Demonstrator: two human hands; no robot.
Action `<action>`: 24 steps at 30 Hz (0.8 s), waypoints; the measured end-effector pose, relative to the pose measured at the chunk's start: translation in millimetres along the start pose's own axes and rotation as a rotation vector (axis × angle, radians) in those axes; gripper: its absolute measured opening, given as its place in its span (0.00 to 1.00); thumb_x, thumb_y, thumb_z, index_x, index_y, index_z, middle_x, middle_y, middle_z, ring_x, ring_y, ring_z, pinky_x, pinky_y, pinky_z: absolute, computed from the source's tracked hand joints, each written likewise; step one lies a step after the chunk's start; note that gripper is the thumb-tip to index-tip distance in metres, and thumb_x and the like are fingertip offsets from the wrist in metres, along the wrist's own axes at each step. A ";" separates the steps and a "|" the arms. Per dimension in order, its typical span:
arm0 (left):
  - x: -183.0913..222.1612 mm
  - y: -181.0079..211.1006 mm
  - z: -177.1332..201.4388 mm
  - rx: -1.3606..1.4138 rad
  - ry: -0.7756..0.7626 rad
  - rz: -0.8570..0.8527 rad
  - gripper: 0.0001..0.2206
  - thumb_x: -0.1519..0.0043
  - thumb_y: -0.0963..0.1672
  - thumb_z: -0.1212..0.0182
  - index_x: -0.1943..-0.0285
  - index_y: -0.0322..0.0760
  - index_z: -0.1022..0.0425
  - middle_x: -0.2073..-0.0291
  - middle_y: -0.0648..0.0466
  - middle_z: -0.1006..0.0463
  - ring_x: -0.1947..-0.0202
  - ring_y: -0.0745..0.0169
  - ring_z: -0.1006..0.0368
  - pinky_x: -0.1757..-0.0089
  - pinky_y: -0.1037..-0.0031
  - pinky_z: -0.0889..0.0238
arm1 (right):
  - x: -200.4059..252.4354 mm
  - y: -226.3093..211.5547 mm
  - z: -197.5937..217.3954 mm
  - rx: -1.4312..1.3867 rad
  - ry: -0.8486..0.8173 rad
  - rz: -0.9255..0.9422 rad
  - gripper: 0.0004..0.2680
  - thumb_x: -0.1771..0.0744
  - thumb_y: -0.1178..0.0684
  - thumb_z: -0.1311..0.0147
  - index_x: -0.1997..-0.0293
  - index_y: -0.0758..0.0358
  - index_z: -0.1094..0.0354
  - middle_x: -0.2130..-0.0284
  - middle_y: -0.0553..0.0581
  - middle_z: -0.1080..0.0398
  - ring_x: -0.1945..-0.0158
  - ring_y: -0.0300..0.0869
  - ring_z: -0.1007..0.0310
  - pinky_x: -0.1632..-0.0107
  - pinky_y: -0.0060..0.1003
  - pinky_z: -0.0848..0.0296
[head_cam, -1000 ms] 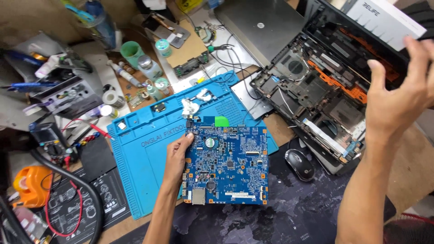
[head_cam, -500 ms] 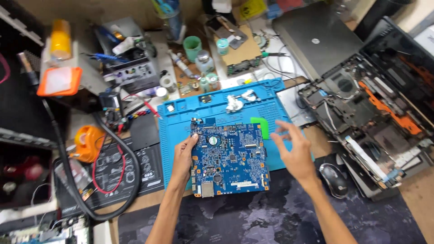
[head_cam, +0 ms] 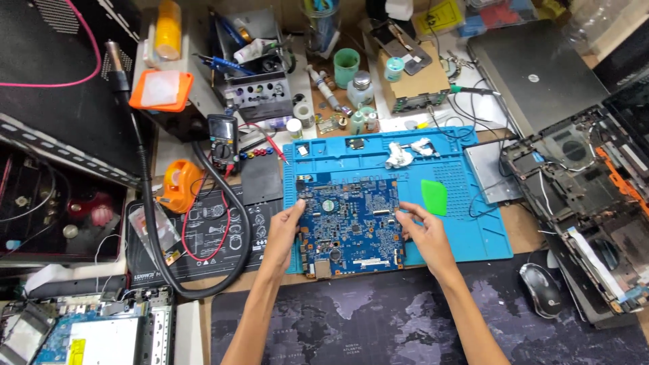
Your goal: Final inspection and repair of a laptop motherboard after disassembly.
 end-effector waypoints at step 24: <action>98.4 -21.2 -65.1 -1.377 0.004 -0.973 0.48 0.42 0.68 0.45 0.19 0.47 0.56 0.22 0.38 0.61 0.23 0.35 0.67 0.31 0.41 0.72 | 12.5 -6.4 -10.2 0.331 0.108 0.121 0.13 0.30 0.48 0.48 0.46 0.63 0.24 0.77 0.47 0.30 0.77 0.31 0.45 0.75 0.29 0.44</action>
Point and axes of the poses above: each hand's wrist, its own x-axis away from the middle knuckle, its own z-axis out of the back of the hand, y = z × x, the point moved 8 cm from there along -x, towards the middle knuckle
